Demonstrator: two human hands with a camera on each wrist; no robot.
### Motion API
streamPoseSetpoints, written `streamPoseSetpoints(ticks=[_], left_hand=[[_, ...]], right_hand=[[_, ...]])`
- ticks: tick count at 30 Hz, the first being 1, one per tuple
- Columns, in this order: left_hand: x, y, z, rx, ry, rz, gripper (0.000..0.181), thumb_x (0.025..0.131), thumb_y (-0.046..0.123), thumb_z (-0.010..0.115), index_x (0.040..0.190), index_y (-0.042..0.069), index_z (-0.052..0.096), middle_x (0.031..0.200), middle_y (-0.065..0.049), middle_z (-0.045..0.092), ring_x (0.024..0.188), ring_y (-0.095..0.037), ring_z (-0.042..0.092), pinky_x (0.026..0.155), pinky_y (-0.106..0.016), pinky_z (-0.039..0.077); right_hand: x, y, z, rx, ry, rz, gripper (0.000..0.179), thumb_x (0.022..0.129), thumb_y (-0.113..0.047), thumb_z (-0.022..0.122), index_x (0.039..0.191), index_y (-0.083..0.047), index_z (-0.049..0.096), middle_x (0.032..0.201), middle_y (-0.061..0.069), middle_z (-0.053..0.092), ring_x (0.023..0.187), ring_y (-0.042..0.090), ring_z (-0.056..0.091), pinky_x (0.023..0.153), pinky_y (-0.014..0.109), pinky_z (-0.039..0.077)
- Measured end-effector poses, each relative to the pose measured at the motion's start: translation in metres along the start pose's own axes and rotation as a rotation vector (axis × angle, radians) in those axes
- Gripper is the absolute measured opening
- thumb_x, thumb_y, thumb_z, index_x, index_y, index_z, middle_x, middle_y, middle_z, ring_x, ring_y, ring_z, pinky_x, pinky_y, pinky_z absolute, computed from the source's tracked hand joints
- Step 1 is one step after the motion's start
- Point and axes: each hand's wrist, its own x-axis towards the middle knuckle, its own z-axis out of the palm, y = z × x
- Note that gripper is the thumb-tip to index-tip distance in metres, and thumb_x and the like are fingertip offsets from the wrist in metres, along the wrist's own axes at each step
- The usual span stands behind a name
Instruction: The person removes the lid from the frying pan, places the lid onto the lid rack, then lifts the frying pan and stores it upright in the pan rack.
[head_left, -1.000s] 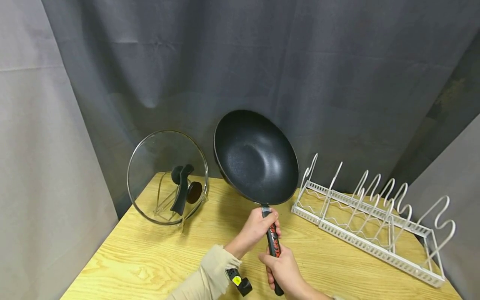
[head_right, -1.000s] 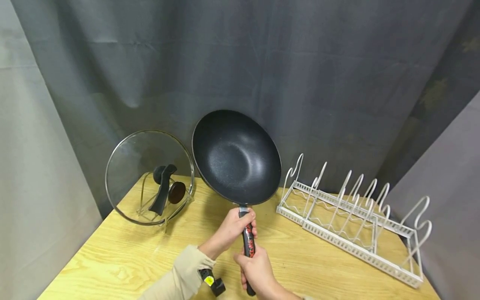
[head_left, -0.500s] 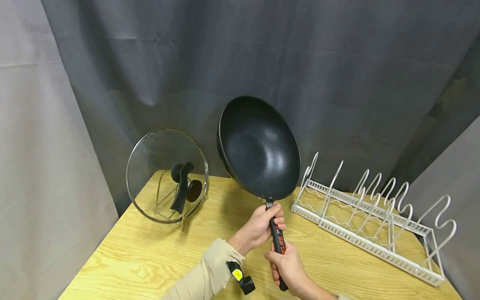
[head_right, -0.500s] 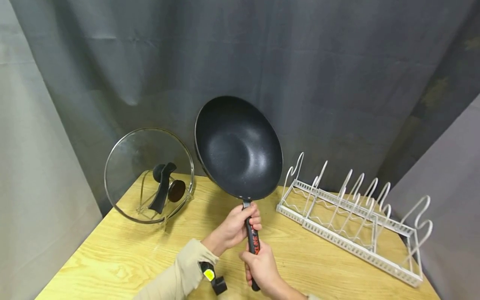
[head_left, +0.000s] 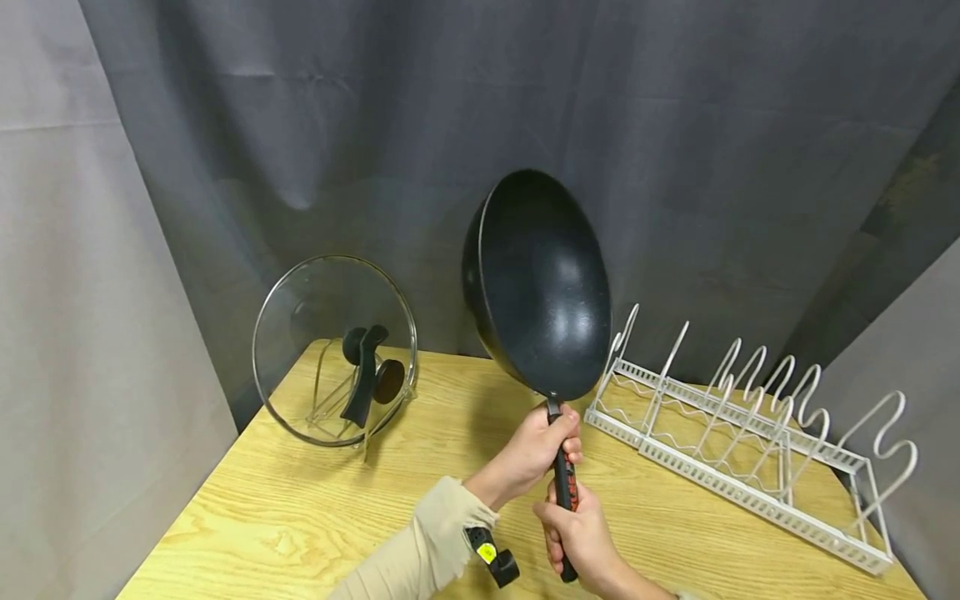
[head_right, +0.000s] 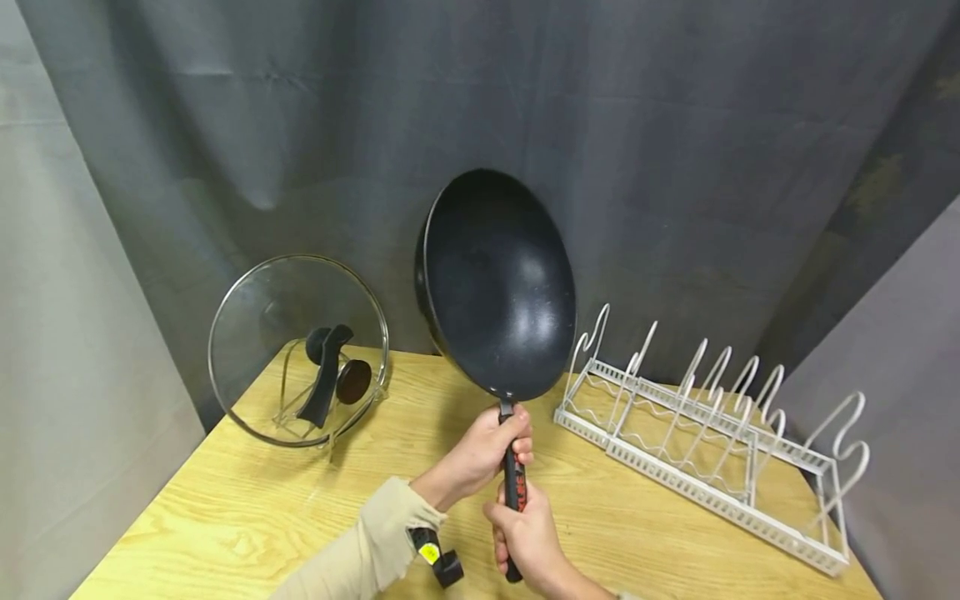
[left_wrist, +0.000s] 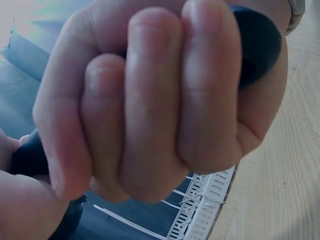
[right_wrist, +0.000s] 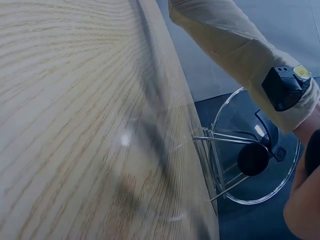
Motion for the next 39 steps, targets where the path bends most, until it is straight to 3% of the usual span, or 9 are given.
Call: streamPoseSetpoints(ticks=[17, 24, 29, 33, 39], left_hand=[[0.009, 0.012, 0.018, 0.251, -0.017, 0.006, 0.019, 0.099, 0.004, 0.043, 0.082, 0.011, 0.039, 0.061, 0.0, 0.039, 0.052, -0.008, 0.041, 0.051, -0.019, 0.039], [0.015, 0.012, 0.026, 0.324, -0.018, -0.01, 0.02, 0.099, 0.005, 0.046, 0.081, 0.011, 0.041, 0.059, 0.0, 0.04, 0.05, -0.009, 0.042, 0.05, -0.02, 0.041], [0.018, 0.008, 0.031, 0.389, -0.003, -0.018, 0.02, 0.098, 0.005, 0.046, 0.08, 0.011, 0.041, 0.056, 0.0, 0.041, 0.048, -0.007, 0.043, 0.048, -0.019, 0.039], [0.021, 0.007, 0.038, 0.432, 0.002, -0.028, 0.018, 0.098, 0.006, 0.045, 0.082, 0.011, 0.041, 0.055, 0.001, 0.04, 0.046, -0.007, 0.043, 0.046, -0.018, 0.038], [0.027, 0.005, 0.048, 0.514, 0.009, -0.028, 0.015, 0.096, 0.004, 0.045, 0.083, 0.008, 0.041, 0.054, 0.002, 0.039, 0.044, -0.008, 0.041, 0.045, -0.017, 0.039]], right_hand=[[0.004, 0.0, -0.007, 0.145, -0.13, -0.203, 0.021, 0.084, 0.007, 0.049, 0.082, -0.006, 0.033, 0.049, -0.004, 0.041, 0.034, 0.007, 0.045, 0.028, 0.027, 0.04], [0.003, -0.001, -0.012, 0.246, -0.184, -0.212, 0.02, 0.087, 0.007, 0.045, 0.082, -0.009, 0.034, 0.052, -0.004, 0.041, 0.037, 0.007, 0.046, 0.031, 0.024, 0.041], [0.002, 0.003, -0.017, 0.31, -0.249, -0.26, 0.022, 0.088, 0.009, 0.04, 0.082, -0.012, 0.036, 0.052, 0.006, 0.029, 0.04, 0.006, 0.046, 0.031, 0.024, 0.041], [0.004, 0.006, -0.022, 0.362, -0.317, -0.325, 0.025, 0.089, 0.011, 0.034, 0.083, -0.014, 0.037, 0.055, 0.013, 0.021, 0.04, 0.008, 0.041, 0.029, 0.027, 0.037], [0.004, 0.007, -0.026, 0.457, -0.382, -0.383, 0.031, 0.088, 0.014, 0.026, 0.086, -0.015, 0.037, 0.055, 0.008, 0.023, 0.038, 0.02, 0.024, 0.027, 0.032, 0.024]])
